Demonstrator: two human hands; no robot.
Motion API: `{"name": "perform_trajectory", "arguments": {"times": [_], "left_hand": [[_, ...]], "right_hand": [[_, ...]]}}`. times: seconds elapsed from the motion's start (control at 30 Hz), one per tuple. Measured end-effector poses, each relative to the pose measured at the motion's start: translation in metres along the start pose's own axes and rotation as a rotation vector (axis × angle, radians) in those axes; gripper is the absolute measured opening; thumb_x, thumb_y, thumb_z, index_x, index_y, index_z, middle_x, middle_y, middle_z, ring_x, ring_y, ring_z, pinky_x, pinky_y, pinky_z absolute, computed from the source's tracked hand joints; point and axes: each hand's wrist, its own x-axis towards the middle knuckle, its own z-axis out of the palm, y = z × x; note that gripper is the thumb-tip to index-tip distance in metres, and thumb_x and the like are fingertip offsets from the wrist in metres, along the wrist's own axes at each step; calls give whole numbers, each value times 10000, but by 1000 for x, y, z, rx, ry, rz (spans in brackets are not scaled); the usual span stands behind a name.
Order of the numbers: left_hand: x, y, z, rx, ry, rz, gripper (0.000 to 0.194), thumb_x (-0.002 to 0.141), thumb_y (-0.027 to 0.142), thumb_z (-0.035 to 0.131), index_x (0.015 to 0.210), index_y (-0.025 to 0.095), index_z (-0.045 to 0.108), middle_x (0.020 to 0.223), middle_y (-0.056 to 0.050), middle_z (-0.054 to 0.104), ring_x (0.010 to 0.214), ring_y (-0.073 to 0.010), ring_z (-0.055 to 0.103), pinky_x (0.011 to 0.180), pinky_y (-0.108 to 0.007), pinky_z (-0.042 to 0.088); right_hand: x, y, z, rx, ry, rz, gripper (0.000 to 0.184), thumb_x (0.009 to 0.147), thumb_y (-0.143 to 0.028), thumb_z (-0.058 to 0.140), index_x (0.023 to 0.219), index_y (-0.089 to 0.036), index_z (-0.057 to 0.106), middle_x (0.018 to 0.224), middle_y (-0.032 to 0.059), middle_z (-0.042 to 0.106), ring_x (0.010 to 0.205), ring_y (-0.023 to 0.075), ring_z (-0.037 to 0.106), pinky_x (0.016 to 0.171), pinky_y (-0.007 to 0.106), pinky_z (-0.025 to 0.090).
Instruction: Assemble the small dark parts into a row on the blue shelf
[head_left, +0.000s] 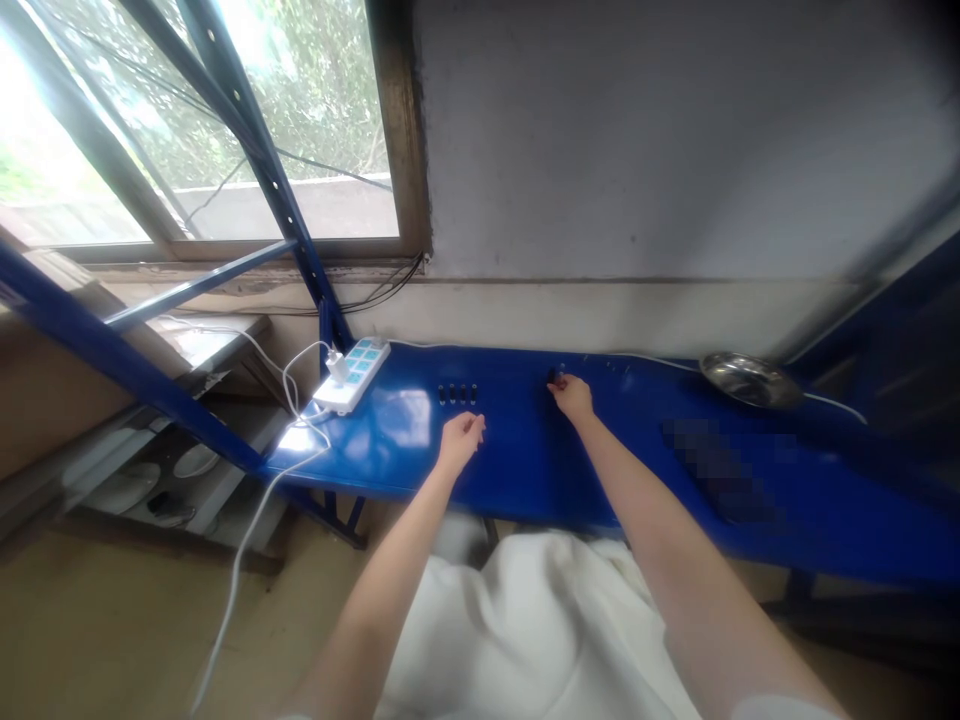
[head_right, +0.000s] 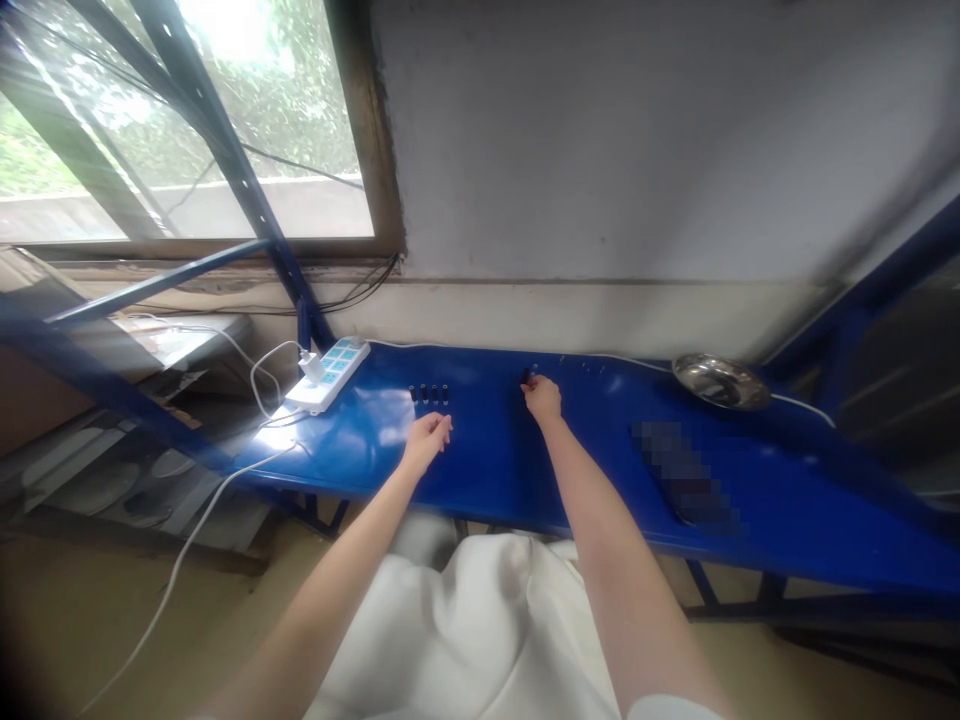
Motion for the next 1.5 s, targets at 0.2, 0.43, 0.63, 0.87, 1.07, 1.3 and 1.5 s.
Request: {"name": "perform_trajectory", "arguments": {"times": [0.2,0.43,0.63,0.87,1.07,1.3,1.5], "left_hand": [[0,-1,0,0,6,12,352,804,465,447,708,153,579,590,2,554,480,-77,473,516,-212,412],[2,-3,1,-3,10,21,344,805,454,453,697,153,581,567,11,548,457,-72,467,495,-205,397],[-3,-5,3,133,98,196,306,834,414,430,775,159,590,638,-11,576,570,-110,533,547,-220,422],[-7,0,14,551,205,329,498,885,279,347,1366,167,285,913,-91,626,732,-168,602,652,-269,451],[10,14,17,767,87,178,618,902,264,292,1437,165,-1,958,-139,630,733,-215,630,663,-306,455],[34,26,19,904,23,48,557,910,194,267,1427,90,87,950,-176,635,819,-230,639,756,-323,456],[42,32,15,707,80,68,299,888,156,347,1129,148,523,997,-141,624,875,-186,622,761,-275,457]], "right_hand": [[4,3,-3,2,-12,57,199,753,-130,544,916,-94,651,910,136,674,860,212,630,696,256,455],[6,-3,-2,-32,32,116,178,720,-180,613,861,-102,689,879,144,687,842,228,643,681,255,461],[10,-8,-7,-42,-37,160,154,653,-158,665,793,-97,677,822,149,682,806,226,644,638,256,466],[-7,-3,-21,102,-60,201,274,639,-196,666,894,-99,632,698,98,670,719,205,651,619,252,472],[-50,-17,-34,399,12,125,224,709,-244,583,902,-133,609,826,84,681,621,143,643,606,241,484],[-95,-56,-48,563,-53,-55,234,745,-283,543,929,-151,602,846,61,671,587,115,613,623,274,501],[-112,-83,-59,594,-129,-135,213,762,-267,533,932,-154,597,846,55,668,580,102,596,650,286,506]]}}
